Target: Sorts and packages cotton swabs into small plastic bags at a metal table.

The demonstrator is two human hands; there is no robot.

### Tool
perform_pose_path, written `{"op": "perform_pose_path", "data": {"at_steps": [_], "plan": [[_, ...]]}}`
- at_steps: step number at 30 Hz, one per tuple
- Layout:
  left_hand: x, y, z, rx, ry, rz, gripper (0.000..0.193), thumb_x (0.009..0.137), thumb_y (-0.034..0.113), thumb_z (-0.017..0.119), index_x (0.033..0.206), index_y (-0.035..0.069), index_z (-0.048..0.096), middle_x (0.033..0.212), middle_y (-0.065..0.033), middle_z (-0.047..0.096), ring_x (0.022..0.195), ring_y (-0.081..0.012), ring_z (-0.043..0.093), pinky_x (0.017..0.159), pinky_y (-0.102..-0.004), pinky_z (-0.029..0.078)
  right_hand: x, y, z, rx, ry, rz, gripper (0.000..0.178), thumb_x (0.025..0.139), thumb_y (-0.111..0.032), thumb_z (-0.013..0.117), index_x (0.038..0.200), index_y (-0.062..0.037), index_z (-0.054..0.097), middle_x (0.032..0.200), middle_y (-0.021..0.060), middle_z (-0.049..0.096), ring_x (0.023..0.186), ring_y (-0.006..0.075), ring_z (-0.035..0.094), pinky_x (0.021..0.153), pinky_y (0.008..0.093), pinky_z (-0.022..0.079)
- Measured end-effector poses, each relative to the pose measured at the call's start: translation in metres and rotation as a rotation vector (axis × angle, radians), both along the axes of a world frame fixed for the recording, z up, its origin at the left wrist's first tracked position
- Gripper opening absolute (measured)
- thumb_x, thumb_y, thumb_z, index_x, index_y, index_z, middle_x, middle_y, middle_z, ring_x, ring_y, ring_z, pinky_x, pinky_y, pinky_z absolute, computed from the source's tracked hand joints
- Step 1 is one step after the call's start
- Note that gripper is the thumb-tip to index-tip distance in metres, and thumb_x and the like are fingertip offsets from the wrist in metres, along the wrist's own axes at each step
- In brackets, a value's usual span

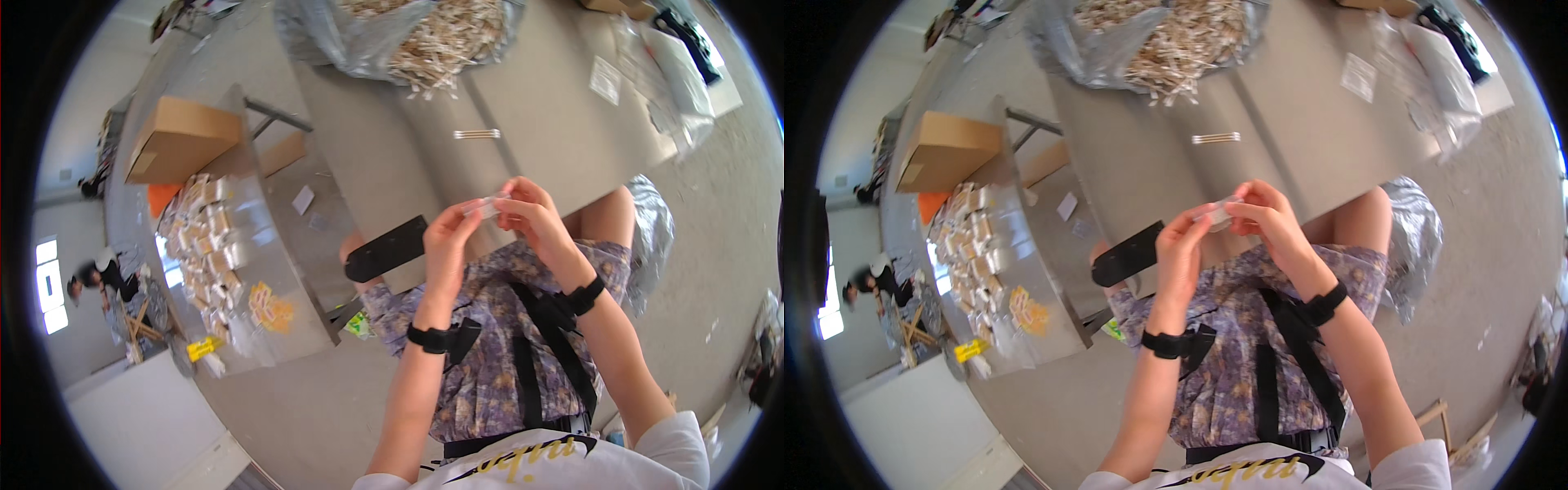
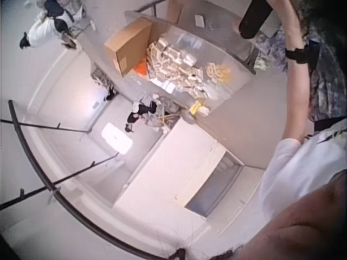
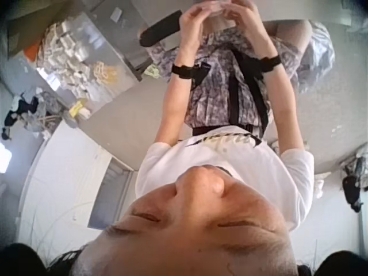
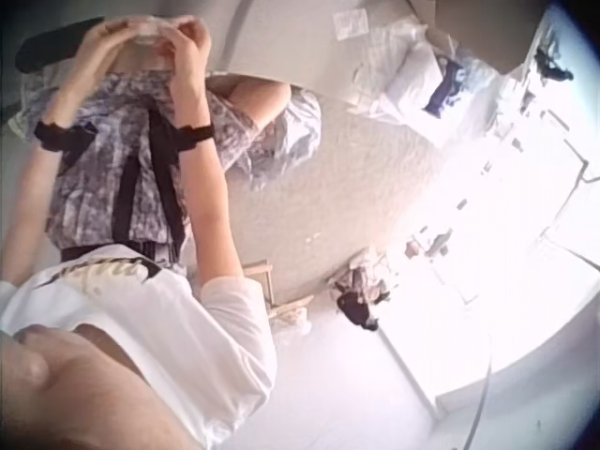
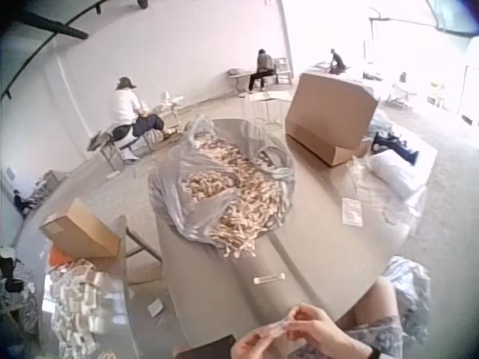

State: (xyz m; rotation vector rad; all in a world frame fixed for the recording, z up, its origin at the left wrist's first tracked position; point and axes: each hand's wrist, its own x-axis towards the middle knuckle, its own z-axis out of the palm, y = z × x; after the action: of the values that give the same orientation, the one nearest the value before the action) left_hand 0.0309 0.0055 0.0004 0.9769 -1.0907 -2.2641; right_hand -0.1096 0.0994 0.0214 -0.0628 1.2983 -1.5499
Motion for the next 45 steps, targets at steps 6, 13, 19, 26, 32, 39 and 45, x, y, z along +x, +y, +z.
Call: {"op": "perform_pose_path", "data": {"at_steps": [6, 13, 19, 26, 32, 39, 45], "plan": [[-0.002, 0.014, -0.003, 0.005, 0.010, 0.035, 0.020, 0.095, 0.007, 0.064, 0.110, -0.005, 0.070, 0.111, -0.0121, 0.071, 0.108, -0.0158, 0.062, 0.101, -0.0302, 0.044, 0.002, 0.015, 0.001, -0.039, -0.108, -0.012, 0.014, 0.090, -0.011, 0.068, 0.101, -0.0088, 0.059, 0.091, -0.0004, 0.063, 0.078, 0.0098, 0.062, 0.070, 0.0257, 0.047], [-0.001, 0.018, -0.003, 0.008, 0.044, 0.108, 0.023, 0.095, 0.014, 0.069, 0.112, -0.002, 0.072, 0.110, -0.0089, 0.071, 0.107, -0.0134, 0.061, 0.102, -0.0309, 0.042, 0.014, 0.014, 0.000, -0.128, 0.075, 0.002, 0.021, 0.096, -0.012, 0.066, 0.114, -0.0025, 0.061, 0.100, 0.0026, 0.066, 0.086, 0.0108, 0.065, 0.078, 0.0261, 0.052], [0.000, 0.014, 0.000, -0.432, -0.052, 0.069, 0.022, 0.092, 0.006, 0.073, 0.113, 0.002, 0.073, 0.114, -0.0075, 0.070, 0.105, -0.0146, 0.065, 0.094, -0.0281, 0.051, 0.009, 0.020, -0.004, -0.075, 0.344, 0.075, 0.013, 0.096, -0.005, 0.065, 0.108, -0.0001, 0.066, 0.104, 0.0037, 0.067, 0.084, 0.0117, 0.068, 0.071, 0.0238, 0.054], [-0.004, 0.002, 0.016, -0.867, -0.122, -0.017, 0.011, 0.090, 0.001, 0.072, 0.100, 0.001, 0.076, 0.104, -0.0081, 0.074, 0.096, -0.0156, 0.069, 0.085, -0.0271, 0.054, 0.008, 0.023, -0.009, -0.132, 0.450, -0.033, 0.005, 0.092, 0.002, 0.066, 0.095, 0.0021, 0.069, 0.103, 0.0043, 0.064, 0.081, 0.0109, 0.068, 0.069, 0.0240, 0.056], [0.002, 0.017, 0.004, -0.881, -0.143, 0.067, 0.010, 0.089, 0.001, 0.072, 0.098, 0.000, 0.075, 0.101, -0.0091, 0.074, 0.091, -0.0152, 0.069, 0.079, -0.0266, 0.055, 0.017, 0.030, -0.010, -0.094, 0.591, -0.026, 0.005, 0.091, 0.003, 0.067, 0.093, 0.0027, 0.071, 0.103, 0.0027, 0.065, 0.082, 0.0107, 0.067, 0.071, 0.0245, 0.056], [0.032, 0.019, 0.041, -0.738, -0.163, -0.026, 0.009, 0.092, 0.006, 0.071, 0.097, -0.001, 0.073, 0.099, -0.0058, 0.072, 0.088, -0.0122, 0.067, 0.080, -0.0262, 0.053, 0.031, 0.047, 0.023, -0.043, 0.572, 0.146, 0.007, 0.094, -0.004, 0.066, 0.099, 0.0014, 0.068, 0.087, 0.0024, 0.067, 0.078, 0.0097, 0.067, 0.063, 0.0226, 0.053], [0.091, 0.038, 0.089, -0.808, -0.052, -0.091, 0.015, 0.088, 0.008, 0.074, 0.101, 0.002, 0.070, 0.096, -0.0048, 0.068, 0.089, -0.0129, 0.064, 0.080, -0.0278, 0.051, 0.073, 0.057, 0.077, -0.068, 0.534, 0.285, 0.004, 0.097, -0.006, 0.062, 0.099, -0.0024, 0.063, 0.088, 0.0016, 0.066, 0.078, 0.0089, 0.067, 0.060, 0.0216, 0.051]]}}
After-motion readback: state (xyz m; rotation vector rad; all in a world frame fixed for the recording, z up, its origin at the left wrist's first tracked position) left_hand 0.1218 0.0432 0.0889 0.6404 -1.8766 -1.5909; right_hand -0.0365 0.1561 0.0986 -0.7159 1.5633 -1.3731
